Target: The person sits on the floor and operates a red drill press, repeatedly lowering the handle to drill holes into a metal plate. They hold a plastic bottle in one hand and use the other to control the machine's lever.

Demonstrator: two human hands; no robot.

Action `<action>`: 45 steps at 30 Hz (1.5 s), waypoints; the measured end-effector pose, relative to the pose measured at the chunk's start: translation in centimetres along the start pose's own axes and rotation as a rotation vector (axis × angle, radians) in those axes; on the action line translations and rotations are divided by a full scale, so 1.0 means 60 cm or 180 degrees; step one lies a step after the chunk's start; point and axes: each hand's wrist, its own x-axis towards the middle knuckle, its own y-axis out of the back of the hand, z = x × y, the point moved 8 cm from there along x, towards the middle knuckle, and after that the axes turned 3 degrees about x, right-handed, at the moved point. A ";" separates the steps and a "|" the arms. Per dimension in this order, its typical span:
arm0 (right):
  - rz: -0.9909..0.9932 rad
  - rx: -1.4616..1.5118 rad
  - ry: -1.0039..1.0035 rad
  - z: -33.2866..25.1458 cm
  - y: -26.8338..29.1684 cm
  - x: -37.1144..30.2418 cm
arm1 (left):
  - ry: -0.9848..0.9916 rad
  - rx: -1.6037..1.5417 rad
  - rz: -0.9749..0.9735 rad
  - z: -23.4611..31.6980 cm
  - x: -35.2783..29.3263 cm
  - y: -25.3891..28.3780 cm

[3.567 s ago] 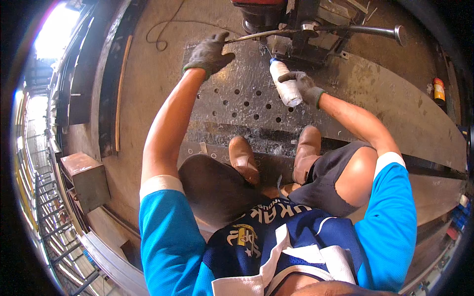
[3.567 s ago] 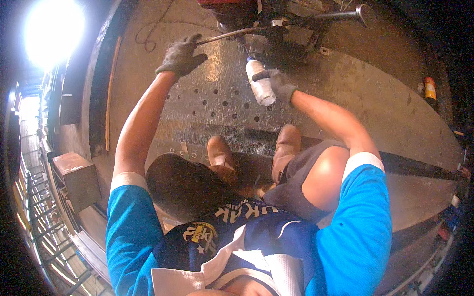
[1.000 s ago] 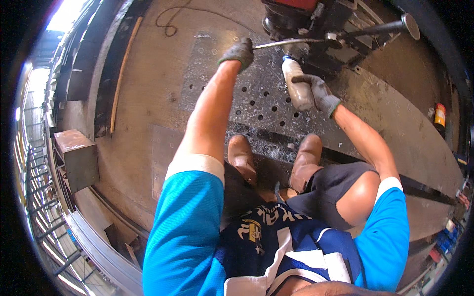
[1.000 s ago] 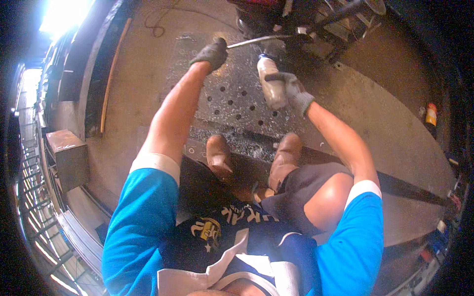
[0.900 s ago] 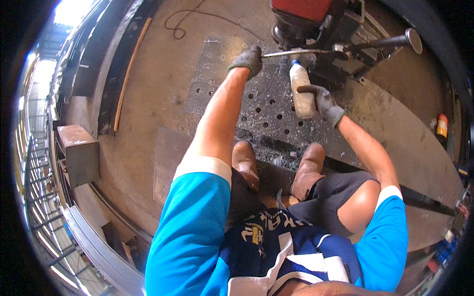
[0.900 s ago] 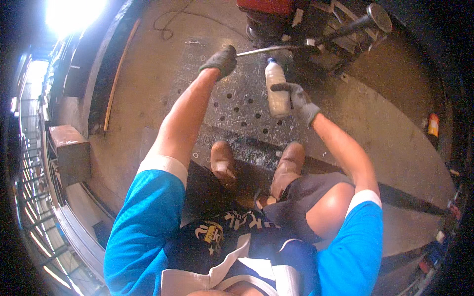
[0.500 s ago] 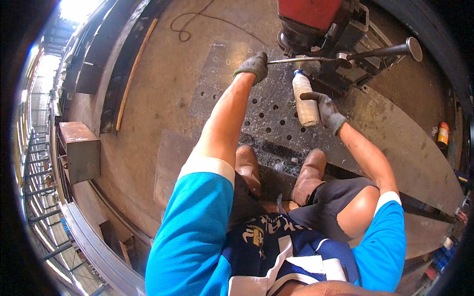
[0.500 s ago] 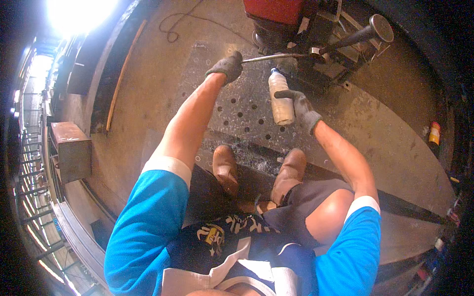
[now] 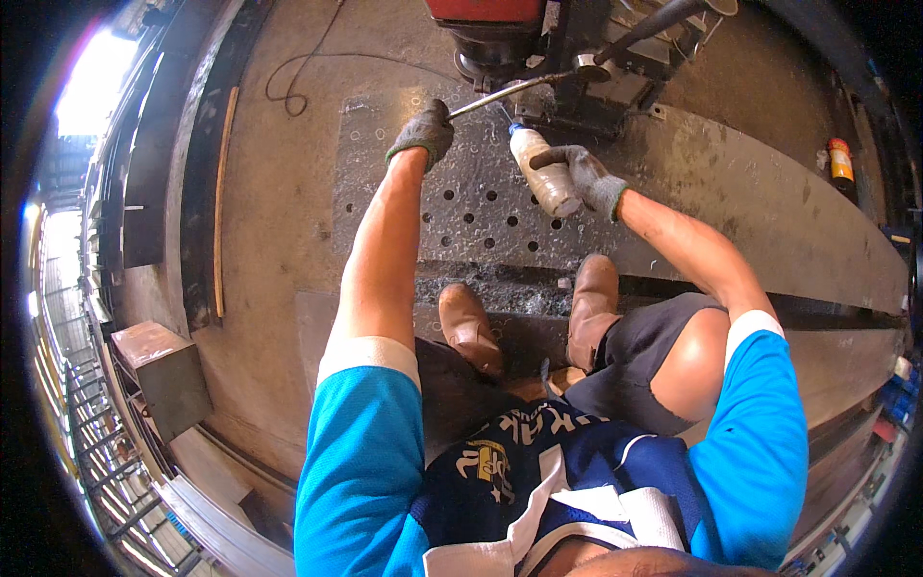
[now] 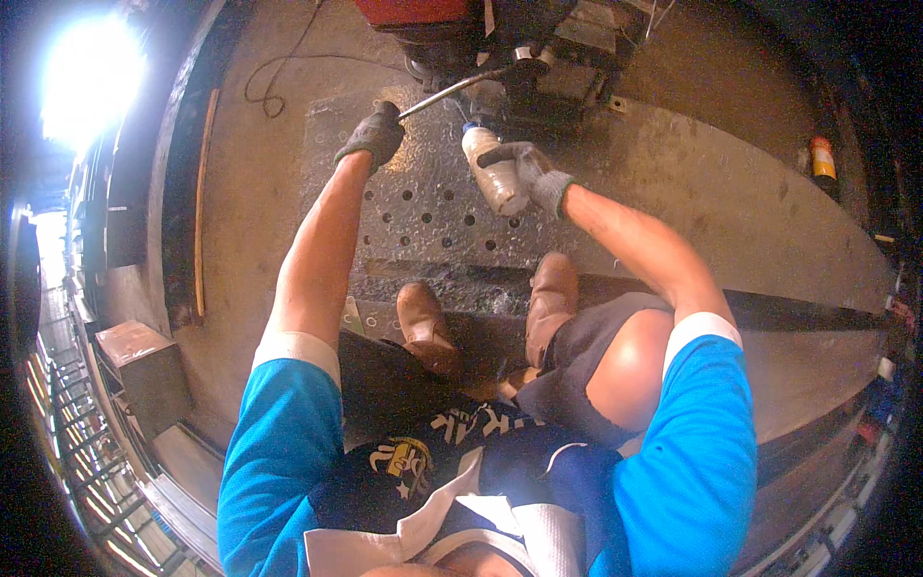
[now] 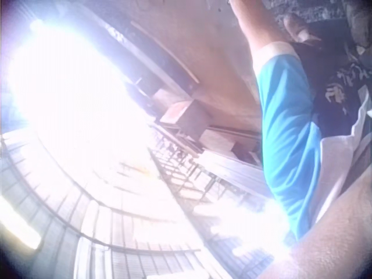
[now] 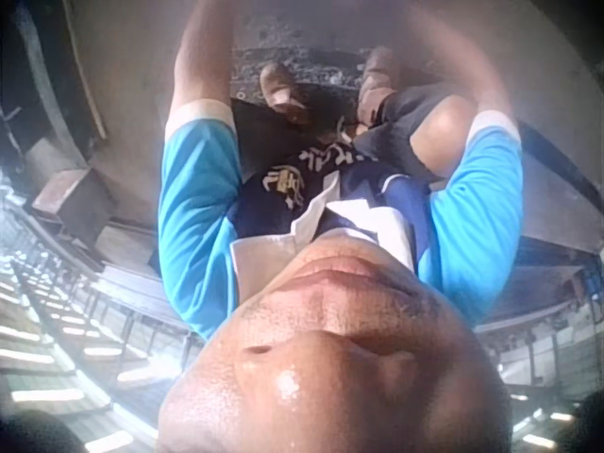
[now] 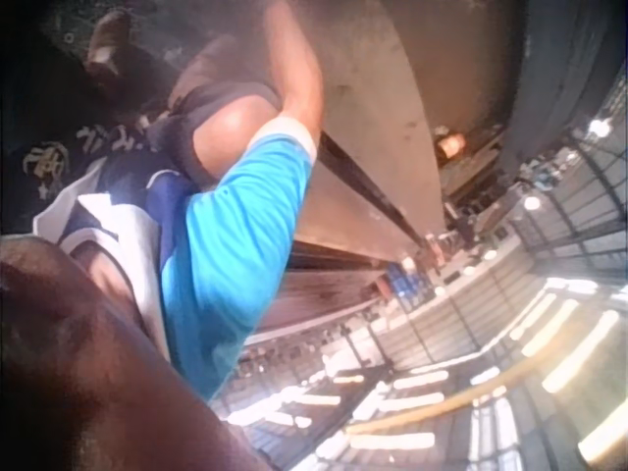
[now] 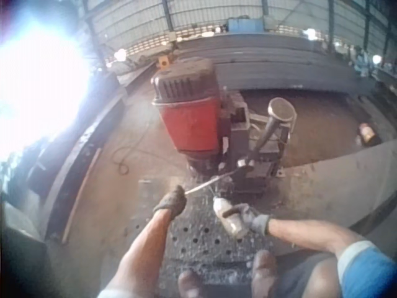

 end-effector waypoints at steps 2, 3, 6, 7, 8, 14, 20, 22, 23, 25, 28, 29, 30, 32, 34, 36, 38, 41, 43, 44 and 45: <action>-0.0030 0.0106 -0.0046 0.001 -0.005 -0.001 | -0.0051 0.0033 0.0035 0.003 0.000 0.001; 0.0048 0.0027 -0.0030 0.001 -0.003 -0.005 | -0.0067 -0.0074 0.0059 0.004 -0.001 0.001; 0.0204 -0.0047 -0.0090 -0.001 0.001 -0.006 | 0.0020 -0.0176 0.0075 0.000 -0.002 0.001; 0.0198 -0.0075 -0.0084 -0.004 0.000 -0.006 | -0.0013 -0.0195 0.0075 0.002 -0.001 0.003; 0.0191 -0.0098 -0.0095 -0.005 -0.002 -0.007 | -0.0009 -0.0184 0.0045 0.002 -0.002 0.001; -0.0067 0.0614 -0.0362 0.002 -0.016 -0.014 | 0.0002 -0.0098 -0.0089 0.006 -0.001 0.001; -0.0109 0.0506 -0.0323 0.007 -0.015 -0.007 | -0.0053 -0.0041 -0.0058 0.005 0.002 -0.004; -0.0169 0.0599 -0.0310 0.012 -0.011 0.000 | -0.0045 -0.0051 -0.0051 0.002 0.005 -0.008; -0.0194 0.0622 -0.0281 0.014 -0.007 0.004 | -0.0026 -0.0090 -0.0041 -0.001 0.007 -0.010; -0.0196 0.0592 -0.0337 0.025 -0.001 0.016 | -0.0001 -0.0138 -0.0043 -0.005 0.010 -0.015; -0.0183 0.0632 -0.0431 0.038 0.004 0.029 | -0.0022 -0.0121 0.0013 -0.007 0.012 -0.019; -0.0222 0.0783 -0.0358 0.038 0.001 0.030 | -0.0052 -0.0078 0.0089 -0.006 0.012 -0.017; -0.0151 0.0716 -0.0308 0.036 0.005 0.029 | -0.0029 -0.0020 0.0103 -0.007 0.012 -0.016; 0.0105 0.0370 -0.0238 0.033 0.012 0.024 | 0.0031 -0.0223 -0.0022 -0.007 0.012 -0.020; 0.0275 0.0192 -0.0179 0.025 0.013 0.015 | 0.0109 -0.0328 -0.0143 -0.007 0.010 -0.023; 0.0290 0.0057 -0.0062 0.011 0.009 0.009 | 0.0197 -0.0341 -0.0207 -0.006 0.007 -0.022; 0.0296 0.0096 -0.0095 0.008 0.006 0.007 | 0.0128 -0.0382 -0.0168 -0.001 0.003 -0.018; 0.0317 0.0259 -0.0212 0.015 0.008 0.010 | 0.0118 -0.0380 -0.0084 0.002 -0.001 -0.014; 0.0331 0.0228 -0.0178 0.019 0.012 0.015 | 0.0105 -0.0324 -0.0057 0.004 0.000 -0.015; 0.0232 0.0256 0.0001 0.017 0.008 0.015 | 0.0096 -0.0276 -0.0075 0.004 -0.001 -0.017; 0.0166 0.0270 0.0194 0.012 0.006 0.015 | 0.0087 -0.0226 -0.0073 0.004 0.001 -0.016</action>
